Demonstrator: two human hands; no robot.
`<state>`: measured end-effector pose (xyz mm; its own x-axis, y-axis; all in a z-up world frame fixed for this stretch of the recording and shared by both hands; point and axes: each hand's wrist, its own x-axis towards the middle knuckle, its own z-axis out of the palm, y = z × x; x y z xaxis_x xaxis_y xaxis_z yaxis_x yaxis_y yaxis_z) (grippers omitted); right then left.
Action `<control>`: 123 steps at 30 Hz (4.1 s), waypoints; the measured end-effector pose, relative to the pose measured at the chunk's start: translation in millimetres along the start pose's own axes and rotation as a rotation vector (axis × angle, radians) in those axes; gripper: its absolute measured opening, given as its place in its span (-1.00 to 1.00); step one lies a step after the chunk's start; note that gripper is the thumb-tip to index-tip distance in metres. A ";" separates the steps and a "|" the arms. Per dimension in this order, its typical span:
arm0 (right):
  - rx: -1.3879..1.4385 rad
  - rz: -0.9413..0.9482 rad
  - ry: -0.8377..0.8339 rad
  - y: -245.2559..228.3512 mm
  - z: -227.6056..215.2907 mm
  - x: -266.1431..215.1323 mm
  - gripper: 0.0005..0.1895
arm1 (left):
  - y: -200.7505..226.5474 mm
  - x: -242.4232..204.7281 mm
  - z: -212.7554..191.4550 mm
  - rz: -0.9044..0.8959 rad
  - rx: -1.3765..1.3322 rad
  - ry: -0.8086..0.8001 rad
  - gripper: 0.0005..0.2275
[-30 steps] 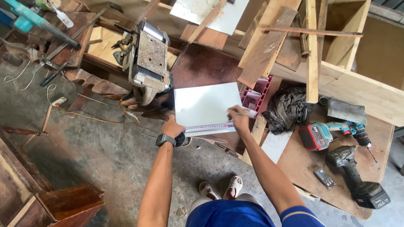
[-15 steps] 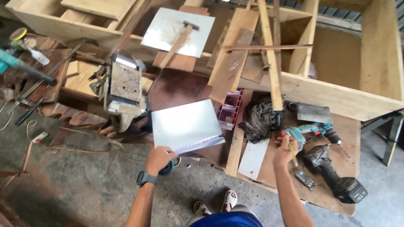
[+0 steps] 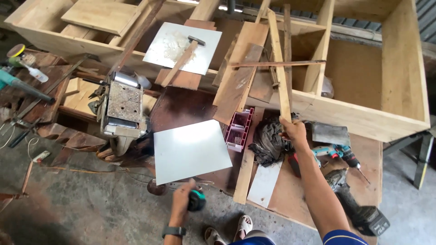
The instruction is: Measuring and marking a white board using a tape measure and pencil in a woodworking shop.
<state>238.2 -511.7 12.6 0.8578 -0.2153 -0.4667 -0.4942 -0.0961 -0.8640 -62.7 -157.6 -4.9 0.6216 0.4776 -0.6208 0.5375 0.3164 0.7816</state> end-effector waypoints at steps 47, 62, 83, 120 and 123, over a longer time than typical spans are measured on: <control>-0.075 -0.100 0.074 -8.6 -31.9 116.0 -0.77 | -12.5 102.1 -61.5 0.339 1.230 0.416 0.08; -0.509 -0.807 0.808 82.2 -128.0 106.1 -0.92 | 2.0 117.8 -29.5 0.761 1.865 0.250 -0.09; 0.276 -0.180 -0.400 218.2 65.5 -297.1 -0.74 | 65.9 217.1 -14.7 0.759 1.315 -0.313 -0.68; -0.552 -0.143 -0.382 282.0 176.1 -305.9 -0.17 | 136.7 222.9 33.2 0.504 1.340 -0.360 -0.31; -0.524 -0.237 -0.402 290.3 176.6 -301.3 -0.18 | 140.0 217.7 36.1 0.456 1.348 -0.343 -0.30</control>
<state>-138.8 -303.2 -131.0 0.8866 0.2361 -0.3977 -0.2034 -0.5733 -0.7937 168.5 -38.9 -32.8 0.8790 0.0487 -0.4743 0.2558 -0.8876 0.3830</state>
